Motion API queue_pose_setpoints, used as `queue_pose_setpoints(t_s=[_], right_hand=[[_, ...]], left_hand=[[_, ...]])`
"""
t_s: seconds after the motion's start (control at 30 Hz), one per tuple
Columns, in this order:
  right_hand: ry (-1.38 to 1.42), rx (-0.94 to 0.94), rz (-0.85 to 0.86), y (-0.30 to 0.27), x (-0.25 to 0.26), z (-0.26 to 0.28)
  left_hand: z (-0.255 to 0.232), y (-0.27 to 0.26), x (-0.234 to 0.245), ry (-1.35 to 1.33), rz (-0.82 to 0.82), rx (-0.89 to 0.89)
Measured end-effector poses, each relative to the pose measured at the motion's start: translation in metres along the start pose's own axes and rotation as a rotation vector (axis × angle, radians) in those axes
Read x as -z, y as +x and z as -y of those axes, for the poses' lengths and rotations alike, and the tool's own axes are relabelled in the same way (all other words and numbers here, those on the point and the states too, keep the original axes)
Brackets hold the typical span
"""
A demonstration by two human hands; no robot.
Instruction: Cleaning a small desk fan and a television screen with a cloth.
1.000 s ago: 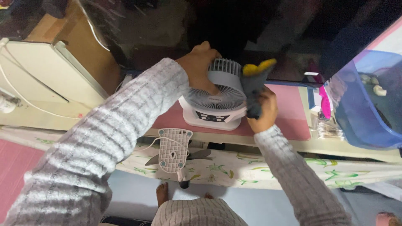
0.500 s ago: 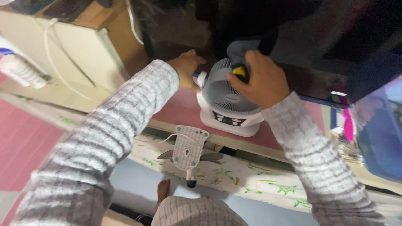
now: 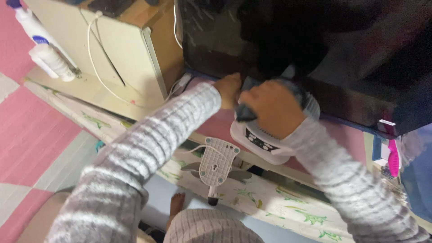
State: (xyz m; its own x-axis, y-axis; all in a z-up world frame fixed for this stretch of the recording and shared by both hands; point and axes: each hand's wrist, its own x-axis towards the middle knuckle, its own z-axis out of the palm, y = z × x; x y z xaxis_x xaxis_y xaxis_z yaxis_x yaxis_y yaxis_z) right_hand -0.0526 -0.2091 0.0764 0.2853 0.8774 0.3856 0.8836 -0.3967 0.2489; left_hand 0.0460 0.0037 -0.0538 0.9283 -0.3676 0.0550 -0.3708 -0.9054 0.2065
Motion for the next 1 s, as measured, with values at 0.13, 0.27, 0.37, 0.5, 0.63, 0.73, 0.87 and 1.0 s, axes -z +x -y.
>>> queue_pose_setpoints(t_s=[0.13,0.27,0.37,0.5,0.63,0.73,0.87,1.0], right_hand=[[-0.161,0.070,0.064,-0.001,-0.013,0.018],[-0.336,0.120,-0.047,-0.025,-0.028,0.029],[-0.377,0.124,-0.026,-0.066,-0.079,0.025],[-0.275,0.066,0.258,-0.112,-0.134,0.028],[-0.107,-0.003,0.278,-0.145,-0.157,0.033],[-0.019,-0.014,0.257,-0.172,-0.173,0.030],[0.058,0.035,0.374,-0.201,-0.181,0.030],[0.084,-0.003,0.354,-0.215,-0.174,0.036]], left_hand=[[-0.011,-0.015,0.013,-0.168,-0.053,-0.005],[-0.019,-0.012,0.024,-0.098,0.187,0.061],[-0.032,-0.024,0.047,-0.087,0.240,0.101],[-0.063,-0.037,0.095,-0.004,0.350,-0.010],[-0.040,-0.018,0.060,-0.110,0.284,-0.003],[-0.055,-0.029,0.073,-0.396,0.021,-0.162],[-0.075,-0.023,0.083,-0.196,-0.241,-0.449],[-0.076,-0.016,0.077,-0.179,-0.227,-0.461]])
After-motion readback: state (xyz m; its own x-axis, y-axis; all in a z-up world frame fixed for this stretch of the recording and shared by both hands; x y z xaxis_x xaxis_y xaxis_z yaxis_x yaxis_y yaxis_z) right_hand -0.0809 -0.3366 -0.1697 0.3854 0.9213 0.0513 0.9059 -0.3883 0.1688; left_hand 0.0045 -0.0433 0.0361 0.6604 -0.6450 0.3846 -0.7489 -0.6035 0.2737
